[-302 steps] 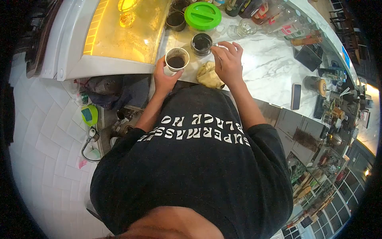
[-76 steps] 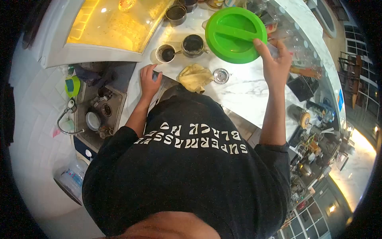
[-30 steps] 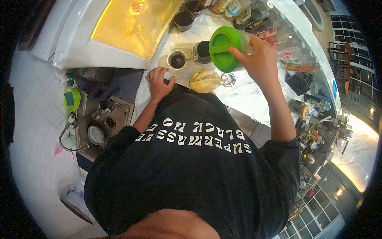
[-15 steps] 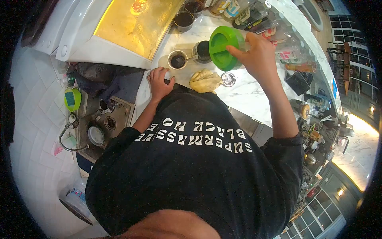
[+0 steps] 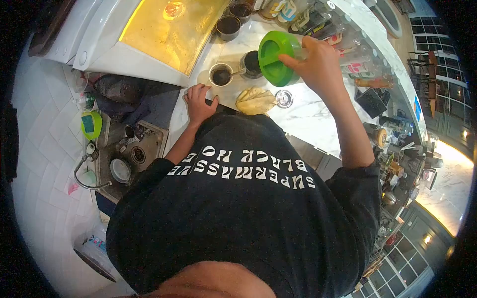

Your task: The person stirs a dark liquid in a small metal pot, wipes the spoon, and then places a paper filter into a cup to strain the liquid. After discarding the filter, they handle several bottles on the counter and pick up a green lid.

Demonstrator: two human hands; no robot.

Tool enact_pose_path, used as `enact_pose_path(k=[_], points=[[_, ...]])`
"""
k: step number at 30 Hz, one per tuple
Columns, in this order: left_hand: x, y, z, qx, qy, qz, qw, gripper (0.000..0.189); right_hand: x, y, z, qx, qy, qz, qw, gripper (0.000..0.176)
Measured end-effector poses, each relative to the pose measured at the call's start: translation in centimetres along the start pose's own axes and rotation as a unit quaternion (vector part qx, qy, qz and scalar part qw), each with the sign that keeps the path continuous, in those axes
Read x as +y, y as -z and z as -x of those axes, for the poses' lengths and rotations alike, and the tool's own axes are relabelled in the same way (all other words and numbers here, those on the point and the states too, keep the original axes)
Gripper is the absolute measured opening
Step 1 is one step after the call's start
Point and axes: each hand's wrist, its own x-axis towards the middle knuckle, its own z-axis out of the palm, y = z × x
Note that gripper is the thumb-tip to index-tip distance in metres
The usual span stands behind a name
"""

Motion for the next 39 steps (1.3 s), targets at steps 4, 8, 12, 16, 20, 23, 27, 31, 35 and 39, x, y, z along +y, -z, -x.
enact_pose_path(k=[4, 8, 12, 16, 20, 23, 27, 31, 35, 39], points=[[0.1, 0.0, -0.1, 0.007, -0.001, -0.001, 1.0, 0.045, 0.0, 0.0, -0.1, 0.001, 0.01, -0.013, 1.0, 0.05], [-0.1, -0.2, 0.1, 0.01, -0.003, -0.006, 1.0, 0.044, -0.1, 0.2, -0.1, -0.016, 0.005, -0.016, 1.0, 0.048], [-0.1, -0.1, 0.1, 0.008, -0.003, -0.007, 1.0, 0.045, -0.2, 0.3, -0.2, -0.022, -0.006, -0.008, 1.0, 0.05], [0.0, 0.0, 0.0, 0.006, 0.0, -0.005, 1.0, 0.046, -0.2, 0.4, -0.1, -0.041, -0.028, -0.002, 0.999, 0.053], [0.1, 0.0, 0.1, 0.011, -0.001, -0.004, 1.0, 0.046, -0.3, 0.6, -0.2, -0.012, 0.025, 0.005, 1.0, 0.049], [-0.1, -0.2, 0.1, 0.004, 0.004, -0.002, 1.0, 0.047, -0.3, 0.8, -0.3, -0.006, 0.035, 0.018, 0.999, 0.049], [0.0, -0.2, 0.1, 0.0, 0.007, -0.004, 1.0, 0.047, -0.5, 1.4, -0.5, -0.044, -0.004, 0.018, 0.999, 0.05], [-0.1, -0.2, 0.1, 0.01, -0.002, -0.006, 1.0, 0.047, -0.6, 1.5, -0.5, -0.06, -0.038, 0.015, 0.997, 0.05], [0.2, -0.1, 0.1, 0.009, 0.004, -0.004, 1.0, 0.047, 0.1, 1.2, -0.5, -0.056, -0.031, 0.026, 0.998, 0.051], [0.2, -0.1, 0.1, -0.002, 0.012, -0.002, 1.0, 0.046, -0.2, 1.8, -0.9, -0.066, -0.024, 0.038, 0.997, 0.052]])
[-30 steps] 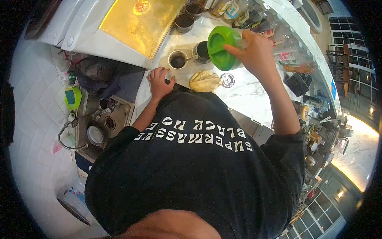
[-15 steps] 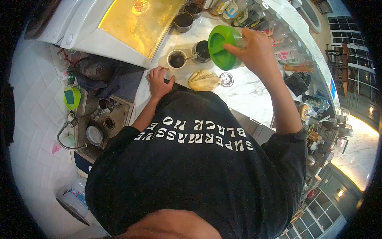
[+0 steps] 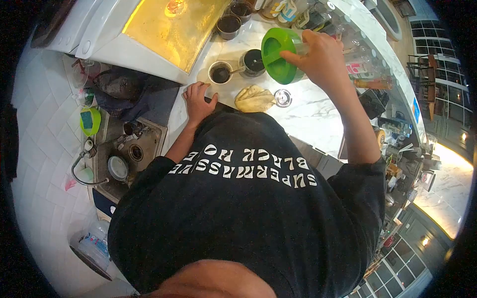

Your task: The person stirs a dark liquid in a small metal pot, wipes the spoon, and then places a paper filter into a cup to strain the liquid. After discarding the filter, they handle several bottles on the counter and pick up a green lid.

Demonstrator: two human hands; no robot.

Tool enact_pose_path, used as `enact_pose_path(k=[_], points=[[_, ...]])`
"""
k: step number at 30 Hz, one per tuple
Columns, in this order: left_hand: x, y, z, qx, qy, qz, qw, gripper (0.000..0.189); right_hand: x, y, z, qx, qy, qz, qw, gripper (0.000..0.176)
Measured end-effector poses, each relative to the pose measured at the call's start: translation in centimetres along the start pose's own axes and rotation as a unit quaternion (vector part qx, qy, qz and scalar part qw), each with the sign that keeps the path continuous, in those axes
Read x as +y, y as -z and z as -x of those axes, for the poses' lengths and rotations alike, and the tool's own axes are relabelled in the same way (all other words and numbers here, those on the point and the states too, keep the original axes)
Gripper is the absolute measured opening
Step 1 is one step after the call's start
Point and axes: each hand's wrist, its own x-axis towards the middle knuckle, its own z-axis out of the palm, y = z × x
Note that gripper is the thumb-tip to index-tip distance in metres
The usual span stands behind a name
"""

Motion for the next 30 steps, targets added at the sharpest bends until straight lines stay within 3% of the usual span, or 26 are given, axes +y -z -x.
enact_pose_path(k=[30], points=[[0.1, -0.4, -0.5, 0.003, -0.017, 0.001, 1.0, 0.048, -1.4, 1.0, -0.8, 0.006, 0.023, 0.016, 1.0, 0.049]])
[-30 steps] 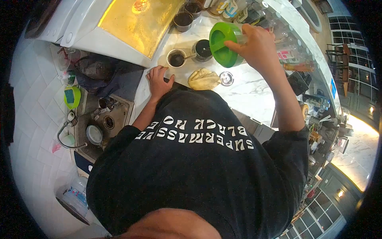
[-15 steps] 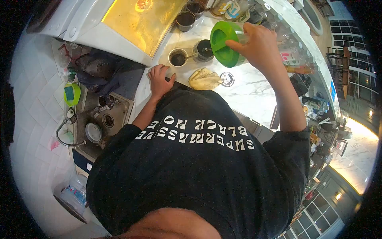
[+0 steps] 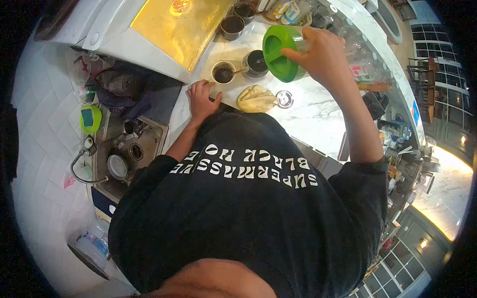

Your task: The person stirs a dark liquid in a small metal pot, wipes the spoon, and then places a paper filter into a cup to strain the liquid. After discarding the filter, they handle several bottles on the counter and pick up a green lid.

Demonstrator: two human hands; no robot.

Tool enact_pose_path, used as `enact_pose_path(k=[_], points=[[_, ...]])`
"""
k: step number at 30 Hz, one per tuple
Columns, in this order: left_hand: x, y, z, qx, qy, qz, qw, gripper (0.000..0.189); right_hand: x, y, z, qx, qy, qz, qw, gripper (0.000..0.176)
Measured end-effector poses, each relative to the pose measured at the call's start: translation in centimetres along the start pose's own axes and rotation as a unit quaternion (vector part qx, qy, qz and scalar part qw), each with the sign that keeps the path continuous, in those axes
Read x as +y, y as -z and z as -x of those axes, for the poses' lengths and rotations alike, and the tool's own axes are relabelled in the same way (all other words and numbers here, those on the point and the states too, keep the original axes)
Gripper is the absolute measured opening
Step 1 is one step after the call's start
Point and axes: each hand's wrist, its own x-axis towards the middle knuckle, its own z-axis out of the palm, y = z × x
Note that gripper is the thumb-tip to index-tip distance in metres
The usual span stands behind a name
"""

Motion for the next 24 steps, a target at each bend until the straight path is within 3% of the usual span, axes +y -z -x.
enact_pose_path(k=[24], points=[[0.36, 0.6, -0.07, -0.015, 0.008, 0.014, 1.0, 0.048, -0.52, 0.56, -0.18, -0.002, 0.009, 0.011, 1.0, 0.047]])
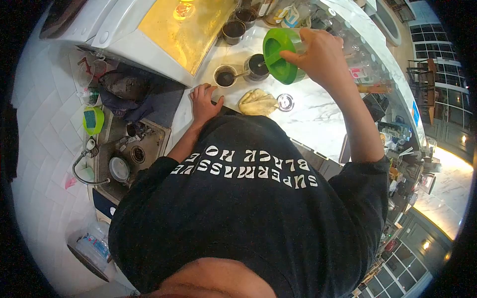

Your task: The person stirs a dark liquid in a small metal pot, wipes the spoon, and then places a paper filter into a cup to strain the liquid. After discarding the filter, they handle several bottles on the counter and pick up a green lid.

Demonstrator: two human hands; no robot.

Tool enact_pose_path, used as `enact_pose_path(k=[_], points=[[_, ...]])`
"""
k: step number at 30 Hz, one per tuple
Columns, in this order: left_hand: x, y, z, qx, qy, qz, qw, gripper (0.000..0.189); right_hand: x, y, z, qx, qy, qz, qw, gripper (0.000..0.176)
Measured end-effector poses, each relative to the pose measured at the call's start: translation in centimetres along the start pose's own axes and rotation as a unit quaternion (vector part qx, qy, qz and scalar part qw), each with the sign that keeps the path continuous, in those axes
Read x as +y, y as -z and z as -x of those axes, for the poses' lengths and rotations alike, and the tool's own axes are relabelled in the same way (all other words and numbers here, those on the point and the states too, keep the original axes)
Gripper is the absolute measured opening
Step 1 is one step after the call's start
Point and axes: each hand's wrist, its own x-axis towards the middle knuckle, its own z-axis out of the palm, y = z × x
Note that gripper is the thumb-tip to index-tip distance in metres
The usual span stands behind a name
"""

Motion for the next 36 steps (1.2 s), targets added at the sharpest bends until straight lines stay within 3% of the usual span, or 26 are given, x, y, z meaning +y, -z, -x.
enact_pose_path(k=[14, 17, 29, 31, 35, 36], points=[[0.0, -0.2, 0.0, 0.01, -0.007, -0.005, 1.0, 0.048, -0.3, 0.0, 0.0, 0.005, 0.013, 0.002, 1.0, 0.044], [0.1, 0.0, 0.0, 0.011, -0.005, -0.006, 1.0, 0.048, 0.1, -0.3, -0.2, 0.026, 0.045, 0.001, 0.999, 0.053], [-0.2, -0.5, 0.0, 0.019, -0.01, -0.017, 1.0, 0.047, 0.7, -1.1, -0.3, 0.025, 0.008, -0.013, 1.0, 0.05], [-0.2, -0.5, 0.1, 0.02, -0.01, -0.015, 1.0, 0.047, 1.1, -1.1, -0.1, -0.019, -0.077, -0.083, 0.993, 0.05], [-0.3, -0.6, 0.1, 0.013, -0.005, -0.02, 1.0, 0.046, 3.5, -2.5, 1.4, 0.023, -0.094, -0.132, 0.986, 0.049], [-0.3, -0.6, 0.1, 0.011, -0.006, -0.02, 1.0, 0.046, 4.2, -2.8, 1.8, 0.014, -0.143, -0.16, 0.977, 0.048]])
